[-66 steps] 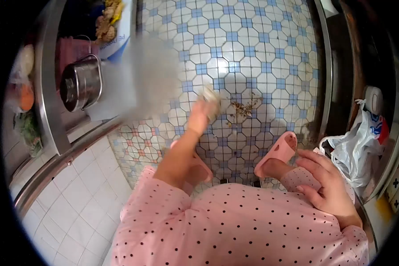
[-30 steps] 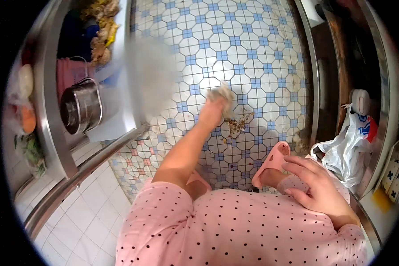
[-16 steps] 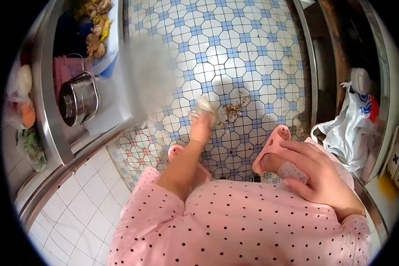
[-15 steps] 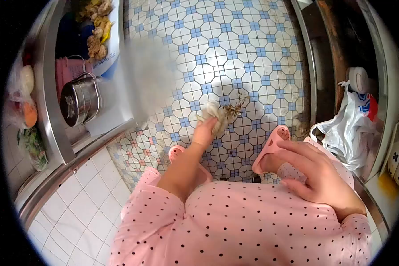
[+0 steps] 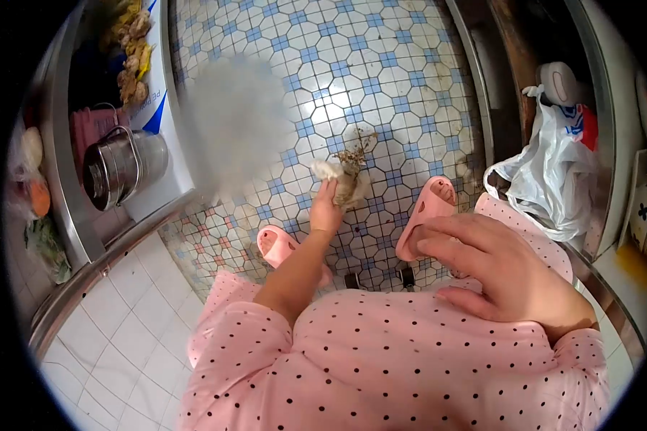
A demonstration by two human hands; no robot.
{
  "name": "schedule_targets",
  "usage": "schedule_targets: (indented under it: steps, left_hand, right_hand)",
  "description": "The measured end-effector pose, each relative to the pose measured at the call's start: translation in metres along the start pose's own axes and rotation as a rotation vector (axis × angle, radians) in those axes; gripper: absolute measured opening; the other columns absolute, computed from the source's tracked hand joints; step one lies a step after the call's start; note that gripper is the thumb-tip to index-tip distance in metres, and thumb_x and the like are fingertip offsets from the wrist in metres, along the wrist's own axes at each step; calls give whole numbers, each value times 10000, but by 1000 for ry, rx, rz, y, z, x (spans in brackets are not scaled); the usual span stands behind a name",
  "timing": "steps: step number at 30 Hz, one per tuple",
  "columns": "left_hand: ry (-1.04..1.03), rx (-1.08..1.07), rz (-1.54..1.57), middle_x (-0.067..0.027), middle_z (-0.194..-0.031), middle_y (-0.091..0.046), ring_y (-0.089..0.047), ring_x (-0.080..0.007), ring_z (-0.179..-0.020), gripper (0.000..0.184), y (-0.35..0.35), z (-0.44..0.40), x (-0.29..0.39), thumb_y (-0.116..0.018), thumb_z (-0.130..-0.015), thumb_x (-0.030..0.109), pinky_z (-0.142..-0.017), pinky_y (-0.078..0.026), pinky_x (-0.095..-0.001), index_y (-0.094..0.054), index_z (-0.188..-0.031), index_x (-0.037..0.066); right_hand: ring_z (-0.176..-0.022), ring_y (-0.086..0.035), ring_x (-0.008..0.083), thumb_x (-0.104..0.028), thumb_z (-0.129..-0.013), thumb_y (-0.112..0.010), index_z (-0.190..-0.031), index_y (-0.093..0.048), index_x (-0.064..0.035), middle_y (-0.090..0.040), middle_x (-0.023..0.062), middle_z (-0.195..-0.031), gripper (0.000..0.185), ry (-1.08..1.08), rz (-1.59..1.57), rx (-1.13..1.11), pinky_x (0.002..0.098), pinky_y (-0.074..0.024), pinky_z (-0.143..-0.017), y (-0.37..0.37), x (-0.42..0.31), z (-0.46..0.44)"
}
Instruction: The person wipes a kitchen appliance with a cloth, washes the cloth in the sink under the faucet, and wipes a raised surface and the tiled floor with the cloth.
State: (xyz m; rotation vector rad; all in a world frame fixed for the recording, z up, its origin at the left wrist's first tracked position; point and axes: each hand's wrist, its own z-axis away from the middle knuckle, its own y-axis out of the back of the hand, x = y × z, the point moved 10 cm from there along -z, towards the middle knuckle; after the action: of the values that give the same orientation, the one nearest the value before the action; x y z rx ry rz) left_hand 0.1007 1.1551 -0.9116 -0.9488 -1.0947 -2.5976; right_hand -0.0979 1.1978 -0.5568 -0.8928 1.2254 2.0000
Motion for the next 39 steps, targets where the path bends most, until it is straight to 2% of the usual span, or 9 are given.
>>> schedule_targets:
  steps: [2, 4, 7, 13, 20, 23, 27, 30, 39]
  left_hand:
    - [-77, 377, 59, -226, -1327, -547, -589, -397, -1112, 444, 26, -16, -14, -530, -857, 61, -933, -483, -434, -542, -1301, 50]
    - [-100, 353, 239, -207, -1370, -522, -515, -429, -1221, 524, 83, -43, 20, -530, -827, -13, -1024, -441, -417, -511, -1345, 60]
    - [-84, 238, -225, -163, -1345, -545, -563, -423, -1123, 508, 97, -87, 45, -548, -821, 13, -957, -479, -428, -518, -1324, 84]
    - [-339, -151, -500, -102, -1372, -540, -582, -357, -1116, 588, -39, -71, 59, -594, -770, 0, -929, -497, -432, -520, -1334, 152]
    - [-96, -149, 116, -192, -1147, -671, -636, -356, -1066, 442, 39, -73, 103, -594, -834, 99, -904, -492, -399, -617, -1273, 141]
    - [-132, -180, -308, -173, -1110, -683, -640, -359, -1041, 427, 77, -74, 132, -609, -828, 157, -912, -489, -409, -632, -1253, 173]
    - [-154, -70, -280, -171, -1078, -693, -664, -336, -992, 418, 112, -69, 169, -666, -780, 197, -843, -517, -404, -665, -1193, 135]
    - [-4, -314, -517, -176, -1027, -705, -692, -327, -906, 403, 115, -64, 191, -666, -761, 135, -749, -551, -401, -680, -1163, 115]
    - [-132, 31, -233, -219, -1049, -683, -669, -365, -948, 416, 168, -47, 249, -602, -794, 88, -813, -527, -414, -662, -1204, 126]
  right_hand:
    - [-1140, -558, 366, -187, -759, -747, -1245, -555, -62, -542, 191, -1286, 538, 19, 21, -10, 454, -459, -953, 1, -2, 5]
    - [-1133, -560, 364, -190, -763, -746, -1243, -553, -61, -541, 191, -1284, 534, 25, 35, 5, 453, -461, -946, 2, -1, 12]
    - [-1130, -560, 361, -191, -765, -746, -1236, -553, -57, -541, 190, -1280, 526, 23, 22, 37, 449, -463, -936, 0, 0, 21]
    - [-1130, -555, 352, -195, -767, -745, -1239, -546, -57, -552, 185, -1247, 531, 45, 34, 37, 444, -458, -928, -1, -2, 22]
    - [-1030, -588, 340, -239, -811, -717, -1193, -573, -57, -613, 146, -1086, 447, 124, 155, 92, 456, -478, -857, 4, -11, 3]
    - [-1018, -614, 327, -272, -829, -702, -1190, -603, -70, -653, 150, -1055, 426, 111, 241, 108, 443, -489, -864, 7, 1, -21]
    - [-1020, -626, 320, -364, -859, -663, -1162, -637, -85, -666, 128, -1102, 412, -100, 349, -117, 445, -495, -874, -8, 30, -60]
    - [-937, -656, 320, -388, -865, -638, -1061, -690, -80, -696, 124, -1002, 368, -99, 454, -189, 450, -522, -811, -28, 36, -85]
    - [-875, -680, 295, -357, -847, -647, -969, -719, -72, -711, 125, -920, 318, -4, 499, -337, 433, -536, -777, -58, -22, -67]
